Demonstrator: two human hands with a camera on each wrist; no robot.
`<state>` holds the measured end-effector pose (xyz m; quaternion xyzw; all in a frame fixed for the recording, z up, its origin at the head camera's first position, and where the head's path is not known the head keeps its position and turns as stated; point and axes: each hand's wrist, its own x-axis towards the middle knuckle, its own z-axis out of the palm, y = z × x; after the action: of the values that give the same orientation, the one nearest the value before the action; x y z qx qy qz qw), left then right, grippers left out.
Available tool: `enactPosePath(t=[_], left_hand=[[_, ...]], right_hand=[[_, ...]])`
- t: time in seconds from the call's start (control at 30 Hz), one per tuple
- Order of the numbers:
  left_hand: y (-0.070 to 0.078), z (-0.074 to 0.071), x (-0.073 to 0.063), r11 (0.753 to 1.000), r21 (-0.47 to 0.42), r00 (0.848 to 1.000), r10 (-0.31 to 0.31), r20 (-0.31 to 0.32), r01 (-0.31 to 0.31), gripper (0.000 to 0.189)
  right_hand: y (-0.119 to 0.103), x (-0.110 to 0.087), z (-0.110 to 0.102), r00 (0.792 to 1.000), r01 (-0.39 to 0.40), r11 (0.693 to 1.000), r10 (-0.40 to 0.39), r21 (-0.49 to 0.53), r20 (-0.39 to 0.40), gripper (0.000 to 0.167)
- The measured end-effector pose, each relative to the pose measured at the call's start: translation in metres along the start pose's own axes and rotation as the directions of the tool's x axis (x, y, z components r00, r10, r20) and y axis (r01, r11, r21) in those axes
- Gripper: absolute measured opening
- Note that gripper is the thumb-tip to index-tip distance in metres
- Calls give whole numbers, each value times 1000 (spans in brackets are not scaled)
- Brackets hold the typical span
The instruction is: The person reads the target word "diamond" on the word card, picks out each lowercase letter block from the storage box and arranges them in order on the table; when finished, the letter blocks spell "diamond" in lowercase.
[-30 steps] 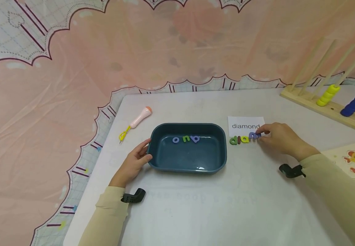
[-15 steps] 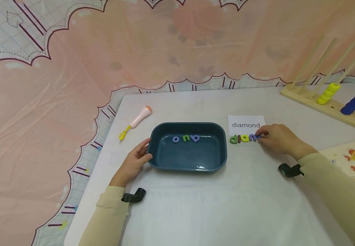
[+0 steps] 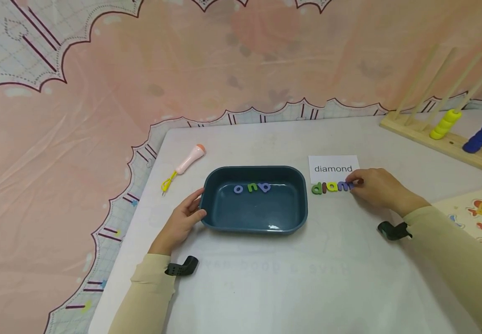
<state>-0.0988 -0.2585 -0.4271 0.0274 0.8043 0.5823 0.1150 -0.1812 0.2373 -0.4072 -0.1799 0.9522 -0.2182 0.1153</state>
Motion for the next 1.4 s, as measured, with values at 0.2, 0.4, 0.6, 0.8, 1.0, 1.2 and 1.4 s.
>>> enactPosePath(t=[0.2,0.4,0.6,0.8,1.0,1.2,1.4], left_hand=[[0,0,0,1000,7,1000,11,0,-11,64],[2,1,0,1000,4,1000,13,-1,-13,64],[3,2,0,1000,8,1000,14,-3,-14,64],[2,2,1,1000,17,1000,19,-1,-19,64],[2,1,1,999,24,1000,26,1,-26,64],[1,0,1,999,17,1000,30,10,-30,64],[1,0,2,999,15,999,35,14,-35,64]], right_hand=[[-1,-1,0,1000,-10,1000,10,9,3,32],[-3,-2,-4,998,-53,998,53,25,18,37],[-8,-6,-18,999,-39,999,40,29,-9,40],[-19,-7,-29,996,26,1000,-26,-8,-83,38],[-39,-7,-37,991,45,998,-49,-34,-127,41],[-64,-5,-42,988,84,996,-86,-24,-131,42],[-86,1,-38,976,175,985,-174,-3,-133,41]])
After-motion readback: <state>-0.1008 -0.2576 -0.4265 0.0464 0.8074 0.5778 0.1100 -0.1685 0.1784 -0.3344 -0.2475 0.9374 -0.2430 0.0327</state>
